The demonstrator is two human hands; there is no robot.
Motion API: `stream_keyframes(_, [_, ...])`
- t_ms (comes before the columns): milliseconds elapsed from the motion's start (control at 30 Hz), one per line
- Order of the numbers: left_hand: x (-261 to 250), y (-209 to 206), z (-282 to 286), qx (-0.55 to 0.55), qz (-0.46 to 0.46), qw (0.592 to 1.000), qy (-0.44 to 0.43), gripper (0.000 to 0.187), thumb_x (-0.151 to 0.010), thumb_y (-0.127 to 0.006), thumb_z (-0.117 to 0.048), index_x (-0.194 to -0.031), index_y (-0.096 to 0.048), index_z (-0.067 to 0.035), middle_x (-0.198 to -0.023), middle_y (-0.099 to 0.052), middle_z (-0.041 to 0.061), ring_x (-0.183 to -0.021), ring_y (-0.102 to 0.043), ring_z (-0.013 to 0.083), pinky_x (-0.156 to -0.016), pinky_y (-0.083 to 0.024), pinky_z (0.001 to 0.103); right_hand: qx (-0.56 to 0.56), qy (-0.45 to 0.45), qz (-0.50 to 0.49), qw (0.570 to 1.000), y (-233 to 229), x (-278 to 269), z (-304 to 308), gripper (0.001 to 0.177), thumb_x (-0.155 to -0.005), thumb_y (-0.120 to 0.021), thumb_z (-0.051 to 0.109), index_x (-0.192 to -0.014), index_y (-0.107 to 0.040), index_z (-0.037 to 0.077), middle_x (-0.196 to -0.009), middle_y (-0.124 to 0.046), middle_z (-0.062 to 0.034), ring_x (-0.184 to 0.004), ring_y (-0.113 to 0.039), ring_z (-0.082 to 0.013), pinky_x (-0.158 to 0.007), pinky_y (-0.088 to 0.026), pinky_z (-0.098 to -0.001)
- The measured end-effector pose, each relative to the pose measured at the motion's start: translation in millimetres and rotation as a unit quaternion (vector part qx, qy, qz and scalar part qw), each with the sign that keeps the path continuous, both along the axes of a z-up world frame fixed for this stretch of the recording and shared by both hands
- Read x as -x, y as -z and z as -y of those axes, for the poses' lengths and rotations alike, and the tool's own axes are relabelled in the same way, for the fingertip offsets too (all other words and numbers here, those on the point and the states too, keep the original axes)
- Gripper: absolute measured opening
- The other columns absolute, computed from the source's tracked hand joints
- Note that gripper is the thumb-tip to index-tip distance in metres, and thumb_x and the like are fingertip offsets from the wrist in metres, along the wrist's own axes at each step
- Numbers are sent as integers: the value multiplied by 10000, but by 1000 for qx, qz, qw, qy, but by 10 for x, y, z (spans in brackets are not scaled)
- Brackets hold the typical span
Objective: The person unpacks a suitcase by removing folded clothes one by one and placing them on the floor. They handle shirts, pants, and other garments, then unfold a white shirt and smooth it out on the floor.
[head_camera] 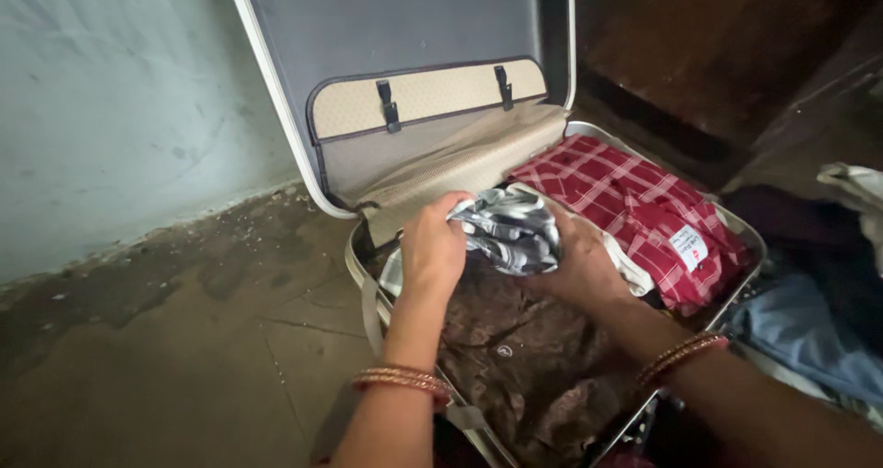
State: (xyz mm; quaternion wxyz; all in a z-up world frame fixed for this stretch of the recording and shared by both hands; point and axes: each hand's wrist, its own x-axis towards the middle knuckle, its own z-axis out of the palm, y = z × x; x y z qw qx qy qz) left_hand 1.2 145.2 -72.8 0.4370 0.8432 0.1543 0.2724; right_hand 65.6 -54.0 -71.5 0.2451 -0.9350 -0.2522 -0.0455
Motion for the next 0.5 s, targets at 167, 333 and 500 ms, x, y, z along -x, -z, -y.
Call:
stream_keyframes(167, [146, -138, -207, 107, 90, 987, 82, 300, -860, -640, -51, -1135, -733, -125, -1007, -763, 143, -945, -719, 275, -845, -529, 345, -81, -1, 97, 992, -233, 157, -23, 742, -644, -879, 196, -1316, -594, 63, -1167, -710, -211, -1085, -705, -338, -981, -562, -418])
stream_keyframes(333, [395, -385, -179, 304, 134, 931, 151, 397, -829, -677, -45, -1222, -730, -54, -1113, -704, 138, -956, -633, 210, -837, -484, 320, -122, 18, -49, 991, -427, 312, 34, 562, -783, -768, 115, -1322, -611, 107, -987, -787, -162, -829, -800, -264, -800, -625, -361])
stream_keyframes(500, [633, -744, 49, 66, 69, 995, 17, 735, -703, -867, -391, -1312, -628, -57, -1237, -717, 174, -1171, -677, 294, -989, -494, 385, -181, 5, -18, 983, -694, 345, 195, 498, -810, -747, 111, -1305, -688, 115, -1010, -791, -131, -781, -774, -212, -764, -609, -341])
